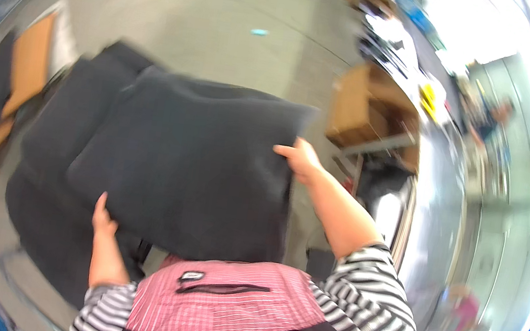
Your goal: The person places a black car mat on a table and applies adhesive from a bottle to specific spots. They then use a roller to press down the adhesive and attach a patterned mat layer. The person folds the assembled mat and places it on a stack before retrieving a blue protective strip.
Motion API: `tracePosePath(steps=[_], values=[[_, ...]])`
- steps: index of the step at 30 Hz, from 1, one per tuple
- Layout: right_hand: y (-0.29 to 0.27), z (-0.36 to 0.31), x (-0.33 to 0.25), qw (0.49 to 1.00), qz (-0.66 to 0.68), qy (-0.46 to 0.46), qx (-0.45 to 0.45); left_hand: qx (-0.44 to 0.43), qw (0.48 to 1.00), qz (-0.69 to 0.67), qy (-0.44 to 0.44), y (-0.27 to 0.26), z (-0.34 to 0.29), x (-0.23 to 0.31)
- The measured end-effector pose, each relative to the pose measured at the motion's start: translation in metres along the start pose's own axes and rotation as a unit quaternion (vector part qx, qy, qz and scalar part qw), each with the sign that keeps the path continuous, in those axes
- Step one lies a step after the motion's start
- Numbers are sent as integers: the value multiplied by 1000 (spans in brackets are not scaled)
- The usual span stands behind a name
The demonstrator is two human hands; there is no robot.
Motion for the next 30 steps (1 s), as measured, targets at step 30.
tracePosePath(steps=[30], values=[[-676, -395, -128, 848, -229, -279, 388, -562, 49, 608, 559, 700, -486, -363]])
Point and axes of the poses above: each hand's wrist, its own z-axis towards the middle knuckle, its own y-axis out of the palm, x = y × z, the point moved 8 cm from there along z, towards the middle knuckle, and after that the axes turned 15 degrees about z, right-handed, at the moved point
